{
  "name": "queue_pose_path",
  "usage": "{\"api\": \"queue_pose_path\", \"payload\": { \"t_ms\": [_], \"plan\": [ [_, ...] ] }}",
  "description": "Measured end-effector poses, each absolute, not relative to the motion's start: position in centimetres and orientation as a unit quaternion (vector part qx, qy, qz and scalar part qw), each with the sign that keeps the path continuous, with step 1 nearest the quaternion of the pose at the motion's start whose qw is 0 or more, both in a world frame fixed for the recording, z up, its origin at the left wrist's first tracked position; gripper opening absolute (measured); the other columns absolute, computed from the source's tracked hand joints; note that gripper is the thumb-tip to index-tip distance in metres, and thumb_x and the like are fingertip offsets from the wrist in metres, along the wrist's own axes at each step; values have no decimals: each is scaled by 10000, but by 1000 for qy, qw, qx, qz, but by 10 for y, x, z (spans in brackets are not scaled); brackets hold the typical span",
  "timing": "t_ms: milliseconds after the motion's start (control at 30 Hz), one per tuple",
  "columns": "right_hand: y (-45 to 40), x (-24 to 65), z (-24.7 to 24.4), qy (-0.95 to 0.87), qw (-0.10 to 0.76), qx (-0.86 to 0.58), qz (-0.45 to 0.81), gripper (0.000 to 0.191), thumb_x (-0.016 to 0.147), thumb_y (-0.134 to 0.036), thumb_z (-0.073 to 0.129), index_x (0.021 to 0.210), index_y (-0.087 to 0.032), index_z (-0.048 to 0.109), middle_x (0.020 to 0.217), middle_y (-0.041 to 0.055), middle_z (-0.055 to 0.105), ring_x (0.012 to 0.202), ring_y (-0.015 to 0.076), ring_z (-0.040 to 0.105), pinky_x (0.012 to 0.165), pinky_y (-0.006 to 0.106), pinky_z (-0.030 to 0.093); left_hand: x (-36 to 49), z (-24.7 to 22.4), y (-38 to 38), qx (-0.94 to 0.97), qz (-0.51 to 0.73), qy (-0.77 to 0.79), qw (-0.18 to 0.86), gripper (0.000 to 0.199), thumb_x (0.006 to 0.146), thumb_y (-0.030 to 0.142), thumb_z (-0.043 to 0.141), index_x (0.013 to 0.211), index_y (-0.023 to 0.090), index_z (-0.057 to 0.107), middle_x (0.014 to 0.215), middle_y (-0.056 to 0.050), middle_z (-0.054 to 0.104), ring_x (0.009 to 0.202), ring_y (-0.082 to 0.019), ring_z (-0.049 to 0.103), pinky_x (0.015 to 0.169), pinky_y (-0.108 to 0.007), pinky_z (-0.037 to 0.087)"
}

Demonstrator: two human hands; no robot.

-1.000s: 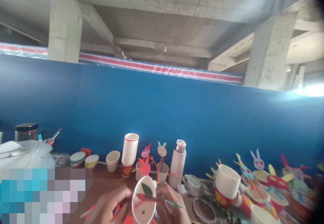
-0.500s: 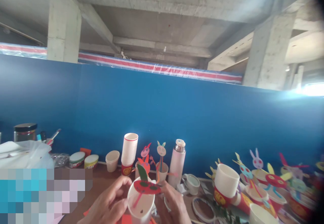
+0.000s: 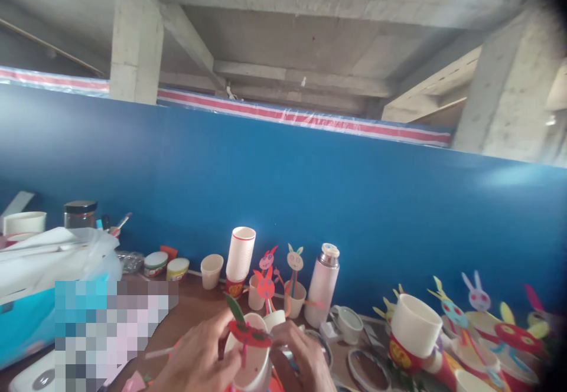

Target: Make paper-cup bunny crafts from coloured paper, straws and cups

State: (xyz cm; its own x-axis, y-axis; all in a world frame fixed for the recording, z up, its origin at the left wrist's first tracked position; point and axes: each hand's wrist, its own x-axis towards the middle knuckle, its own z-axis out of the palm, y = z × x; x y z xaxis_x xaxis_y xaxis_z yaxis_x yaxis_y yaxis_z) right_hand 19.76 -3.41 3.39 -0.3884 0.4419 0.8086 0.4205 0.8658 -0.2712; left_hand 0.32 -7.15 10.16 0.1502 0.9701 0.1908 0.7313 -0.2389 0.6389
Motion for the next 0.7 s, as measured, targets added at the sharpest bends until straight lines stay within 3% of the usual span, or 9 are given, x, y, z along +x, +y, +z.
{"api": "queue_pose_path", "payload": {
  "t_ms": [133,267,433,700],
  "plan": [
    [-36,196,34,-845,471,-254,11,130,888,-217,405,850,-210,529,775,28,623,638,123,587,553,195,406,3,106,-74,728,260,610,174,170,741,162,438,775,256,575,882,3,725,905,-223,646,727,-264,425],
    [-39,195,35,-847,468,-251,29,116,889,-199,418,849,-213,526,781,21,621,659,122,591,580,194,416,1,109,-76,734,244,603,195,77,753,212,469,763,252,535,862,5,713,887,-202,643,637,-223,405],
    [-40,194,35,-839,486,-243,24,108,891,-196,438,854,-215,538,782,26,634,652,121,599,590,180,445,2,123,-83,724,226,613,220,47,742,231,478,714,257,505,685,24,679,771,-194,646,631,-239,381],
    [-34,188,20,-813,540,-216,-13,159,930,-274,423,860,-223,556,745,45,636,626,138,618,571,197,479,-1,115,-81,727,240,608,211,77,669,240,523,736,245,487,774,0,693,748,-216,626,584,-260,371]
  ]
}}
